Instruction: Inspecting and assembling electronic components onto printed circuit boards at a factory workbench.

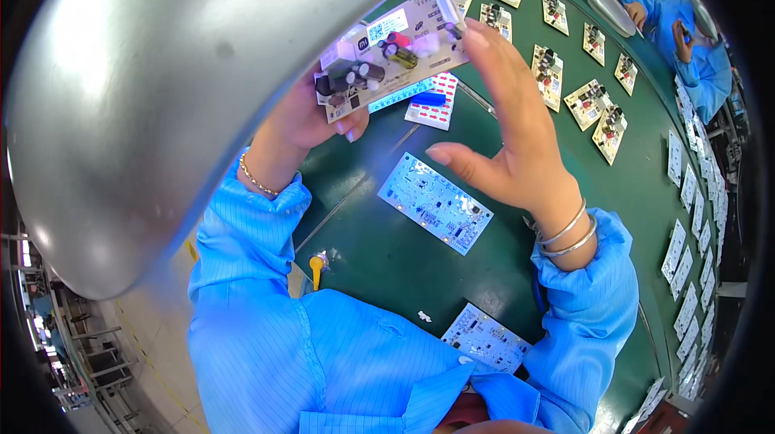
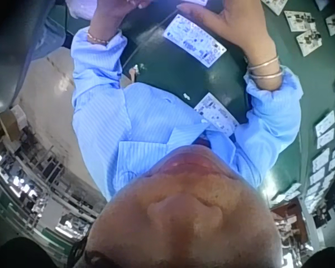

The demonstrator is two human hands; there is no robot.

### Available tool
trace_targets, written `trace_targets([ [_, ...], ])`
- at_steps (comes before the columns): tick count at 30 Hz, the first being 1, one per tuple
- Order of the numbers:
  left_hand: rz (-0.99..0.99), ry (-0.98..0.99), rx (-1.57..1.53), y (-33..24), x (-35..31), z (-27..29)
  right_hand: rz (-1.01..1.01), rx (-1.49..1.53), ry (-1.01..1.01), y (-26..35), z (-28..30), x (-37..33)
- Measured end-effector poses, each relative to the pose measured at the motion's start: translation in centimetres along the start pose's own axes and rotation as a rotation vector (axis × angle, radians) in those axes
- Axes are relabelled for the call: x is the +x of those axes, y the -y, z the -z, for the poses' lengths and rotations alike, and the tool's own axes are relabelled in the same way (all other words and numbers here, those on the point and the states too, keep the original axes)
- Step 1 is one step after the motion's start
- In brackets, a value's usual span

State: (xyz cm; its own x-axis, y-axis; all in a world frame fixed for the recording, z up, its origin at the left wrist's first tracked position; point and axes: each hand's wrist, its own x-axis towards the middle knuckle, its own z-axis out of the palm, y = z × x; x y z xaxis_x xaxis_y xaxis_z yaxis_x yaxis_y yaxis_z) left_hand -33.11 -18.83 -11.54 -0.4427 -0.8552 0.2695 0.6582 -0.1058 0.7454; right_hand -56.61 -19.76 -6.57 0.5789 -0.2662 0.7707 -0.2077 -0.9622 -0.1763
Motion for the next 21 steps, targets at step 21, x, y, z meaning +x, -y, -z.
trace_targets([
  [21, 0.286, 0.263, -0.262, 0.0, 1.2, -3.5, -0.824, 0.762, -0.21, -2.3, -2.2, -1.4],
])
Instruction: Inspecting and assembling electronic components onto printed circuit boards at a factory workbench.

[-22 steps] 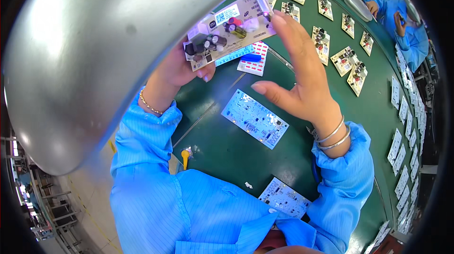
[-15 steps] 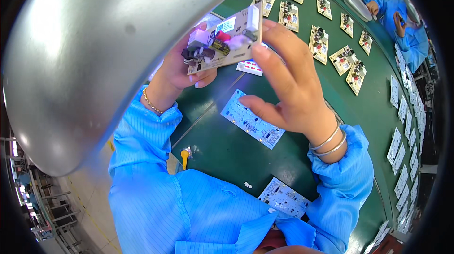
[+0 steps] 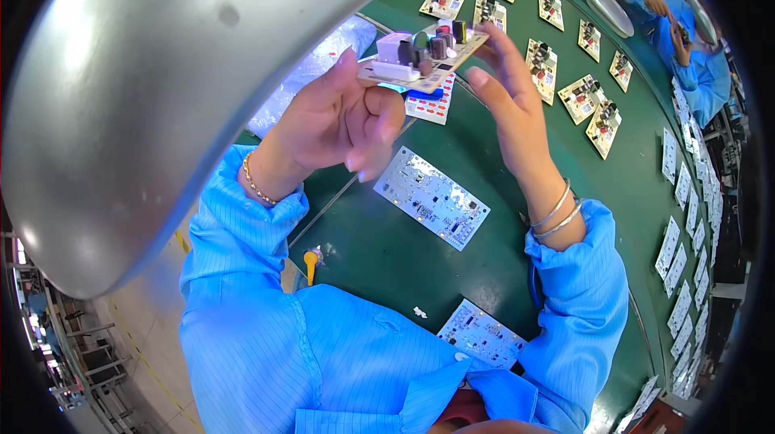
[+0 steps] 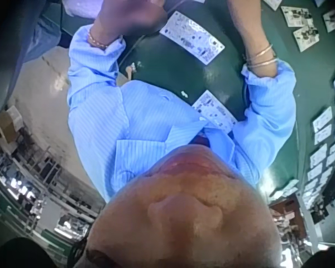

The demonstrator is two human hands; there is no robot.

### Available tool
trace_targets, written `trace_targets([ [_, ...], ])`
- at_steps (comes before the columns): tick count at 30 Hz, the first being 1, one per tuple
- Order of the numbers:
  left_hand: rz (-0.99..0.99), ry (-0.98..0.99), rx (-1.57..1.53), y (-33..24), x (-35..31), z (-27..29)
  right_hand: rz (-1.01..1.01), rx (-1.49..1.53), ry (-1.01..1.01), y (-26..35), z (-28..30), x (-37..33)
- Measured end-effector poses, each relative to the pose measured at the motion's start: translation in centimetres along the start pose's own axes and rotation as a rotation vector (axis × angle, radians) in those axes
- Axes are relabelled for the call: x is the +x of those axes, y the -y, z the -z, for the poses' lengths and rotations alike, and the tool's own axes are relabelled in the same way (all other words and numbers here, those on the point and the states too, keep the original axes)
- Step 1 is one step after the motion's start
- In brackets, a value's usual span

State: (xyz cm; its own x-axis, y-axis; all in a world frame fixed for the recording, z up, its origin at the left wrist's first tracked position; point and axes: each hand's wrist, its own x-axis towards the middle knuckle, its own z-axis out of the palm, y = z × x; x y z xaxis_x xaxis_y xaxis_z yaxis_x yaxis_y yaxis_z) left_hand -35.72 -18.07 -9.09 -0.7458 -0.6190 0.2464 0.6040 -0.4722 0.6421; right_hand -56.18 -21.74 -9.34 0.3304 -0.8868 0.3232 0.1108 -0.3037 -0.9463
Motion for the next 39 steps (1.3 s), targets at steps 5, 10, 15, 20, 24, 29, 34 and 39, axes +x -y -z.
trace_targets([
  [5, -0.027, -0.069, 0.014, -0.1, 0.0, -0.2, -0.031, 0.087, 0.03, -0.7, -0.4, 0.6],
  [10, -0.101, -0.064, -0.127, -0.4, 0.0, -0.6, -0.036, 0.249, 0.011, -0.3, 0.2, 1.0],
  [15, -0.125, 0.07, -0.228, 0.3, 1.1, -0.7, 0.178, 0.377, 0.137, 1.7, 1.1, 0.6],
  [20, -0.087, -0.009, -0.135, 0.8, -1.9, -0.9, 0.219, 0.262, 0.246, 2.7, 0.1, -0.9],
  [24, 0.005, -0.019, -0.051, 1.3, -1.3, -0.7, 0.168, 0.164, 0.226, 3.5, 1.8, -4.7],
  [29, 0.039, -0.221, 0.429, 2.5, -0.5, -1.2, 0.204, -0.266, -0.112, 4.5, 8.6, -8.7],
  [34, 0.006, -0.304, 0.58, 2.6, -0.3, -1.2, 0.051, -1.068, -0.692, 2.5, 19.3, -13.1],
  [39, 0.01, -0.298, 0.651, 2.4, -0.1, -1.5, -0.259, -1.345, -0.561, 1.5, 20.5, -13.0],
])
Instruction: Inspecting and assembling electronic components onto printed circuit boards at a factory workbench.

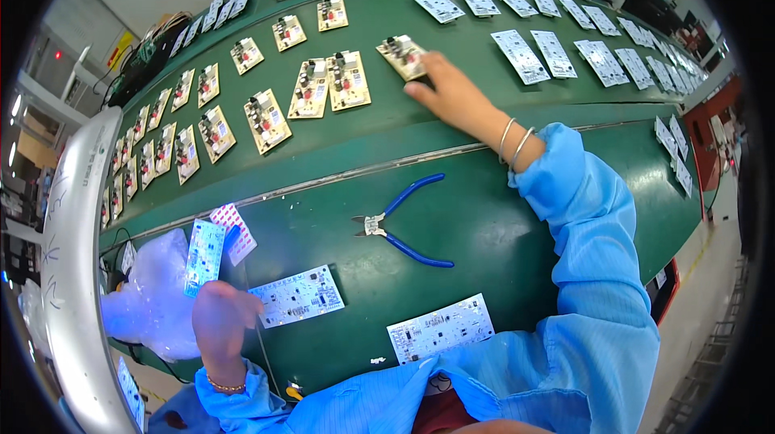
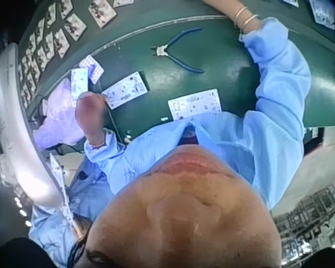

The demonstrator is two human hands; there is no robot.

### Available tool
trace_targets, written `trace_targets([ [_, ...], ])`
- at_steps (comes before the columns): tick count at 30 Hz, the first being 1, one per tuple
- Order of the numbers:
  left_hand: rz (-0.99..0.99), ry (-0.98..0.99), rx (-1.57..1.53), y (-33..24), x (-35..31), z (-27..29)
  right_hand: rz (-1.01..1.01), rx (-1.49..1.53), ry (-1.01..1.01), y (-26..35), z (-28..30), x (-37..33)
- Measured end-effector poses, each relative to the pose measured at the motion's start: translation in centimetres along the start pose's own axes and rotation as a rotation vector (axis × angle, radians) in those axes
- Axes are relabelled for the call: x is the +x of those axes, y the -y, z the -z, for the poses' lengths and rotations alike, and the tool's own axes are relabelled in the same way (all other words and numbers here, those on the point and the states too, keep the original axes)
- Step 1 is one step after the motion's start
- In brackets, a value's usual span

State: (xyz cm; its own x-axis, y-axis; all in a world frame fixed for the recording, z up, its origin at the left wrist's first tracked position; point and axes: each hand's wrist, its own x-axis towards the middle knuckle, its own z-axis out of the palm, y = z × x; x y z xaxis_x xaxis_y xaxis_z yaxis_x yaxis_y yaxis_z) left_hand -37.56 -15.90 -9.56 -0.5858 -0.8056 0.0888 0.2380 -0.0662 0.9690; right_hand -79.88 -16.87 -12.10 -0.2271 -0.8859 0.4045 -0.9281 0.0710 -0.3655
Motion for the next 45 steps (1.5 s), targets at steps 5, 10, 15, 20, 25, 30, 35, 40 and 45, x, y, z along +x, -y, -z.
trace_targets([
  [5, -0.029, -0.009, 0.027, -0.4, 0.2, -0.3, 0.099, -0.448, -0.106, -1.6, 1.8, -0.8],
  [10, -0.028, 0.006, 0.003, -0.7, 0.4, -1.0, -0.138, -0.609, -0.237, -9.9, 1.9, 4.1],
  [15, -0.062, -0.036, 0.115, -0.1, 0.1, -0.5, -0.322, -0.642, -0.028, -7.8, -0.7, 9.8],
  [20, -0.104, 0.155, 0.257, -0.3, 0.1, 0.7, -0.282, -0.454, -0.152, -10.4, -1.7, 10.7],
  [25, -0.176, 0.282, 0.618, -0.9, 0.2, -0.5, -0.368, -0.574, -0.078, -12.1, -1.9, 11.5],
  [30, -0.252, 0.265, 0.643, 0.2, 0.5, -0.1, -0.334, -0.615, -0.089, -12.9, -2.4, 11.6],
  [35, -0.32, 0.231, 0.779, 0.1, 0.3, -0.2, -0.361, -0.586, -0.079, -12.2, -2.0, 11.2],
  [40, -0.359, 0.197, 0.897, -0.1, 0.8, -1.2, -0.394, -0.372, -0.198, -13.1, -1.6, 10.9],
  [45, -0.364, 0.173, 0.918, -0.1, 1.2, -1.6, -0.321, -0.177, -0.336, -11.7, -0.4, 10.5],
])
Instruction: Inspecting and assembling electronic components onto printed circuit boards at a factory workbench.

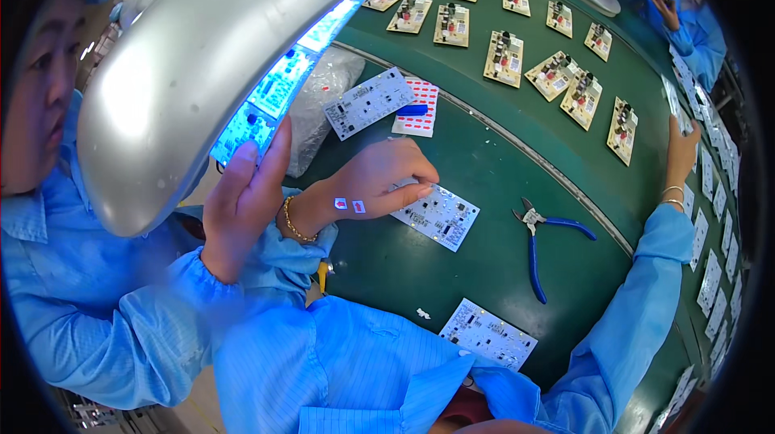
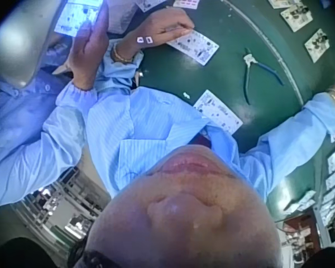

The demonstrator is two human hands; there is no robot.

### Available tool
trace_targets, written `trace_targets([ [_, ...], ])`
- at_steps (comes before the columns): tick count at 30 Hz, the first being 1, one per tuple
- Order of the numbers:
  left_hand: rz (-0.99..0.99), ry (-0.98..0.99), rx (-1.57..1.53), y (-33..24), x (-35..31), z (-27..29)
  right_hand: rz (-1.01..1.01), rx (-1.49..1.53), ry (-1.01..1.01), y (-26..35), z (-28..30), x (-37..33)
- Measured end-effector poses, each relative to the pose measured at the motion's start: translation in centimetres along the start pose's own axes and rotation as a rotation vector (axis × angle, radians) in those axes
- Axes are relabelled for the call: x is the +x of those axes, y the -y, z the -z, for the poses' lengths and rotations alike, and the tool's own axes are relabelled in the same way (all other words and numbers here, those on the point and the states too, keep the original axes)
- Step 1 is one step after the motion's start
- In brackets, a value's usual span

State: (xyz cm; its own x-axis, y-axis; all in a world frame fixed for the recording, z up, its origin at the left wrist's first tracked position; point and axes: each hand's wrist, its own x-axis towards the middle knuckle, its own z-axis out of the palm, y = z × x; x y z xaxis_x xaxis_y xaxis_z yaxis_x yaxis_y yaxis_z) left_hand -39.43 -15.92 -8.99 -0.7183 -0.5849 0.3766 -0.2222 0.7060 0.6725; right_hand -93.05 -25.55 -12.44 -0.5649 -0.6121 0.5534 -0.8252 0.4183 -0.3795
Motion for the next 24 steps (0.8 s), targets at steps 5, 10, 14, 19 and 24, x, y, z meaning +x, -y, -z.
trace_targets([
  [5, -0.026, 0.17, 0.22, -0.3, 0.3, 0.5, 0.215, 0.56, -0.171, 5.2, 3.2, -1.9],
  [10, -0.036, 0.255, 0.389, -1.0, 0.0, -0.5, 0.608, 0.669, -0.088, 12.0, 4.3, -6.1],
  [14, -0.031, 0.287, 0.408, -1.7, -0.5, -1.5, 0.773, 0.752, 0.019, 14.0, 4.2, -8.9],
  [19, -0.01, 0.235, 0.47, -1.5, -1.2, -2.6, 0.865, 0.887, 0.078, 16.7, 6.2, -11.9],
  [24, -0.033, 0.217, 0.457, -2.0, -1.5, -2.8, 0.915, 0.949, 0.133, 19.5, 8.5, -14.3],
])
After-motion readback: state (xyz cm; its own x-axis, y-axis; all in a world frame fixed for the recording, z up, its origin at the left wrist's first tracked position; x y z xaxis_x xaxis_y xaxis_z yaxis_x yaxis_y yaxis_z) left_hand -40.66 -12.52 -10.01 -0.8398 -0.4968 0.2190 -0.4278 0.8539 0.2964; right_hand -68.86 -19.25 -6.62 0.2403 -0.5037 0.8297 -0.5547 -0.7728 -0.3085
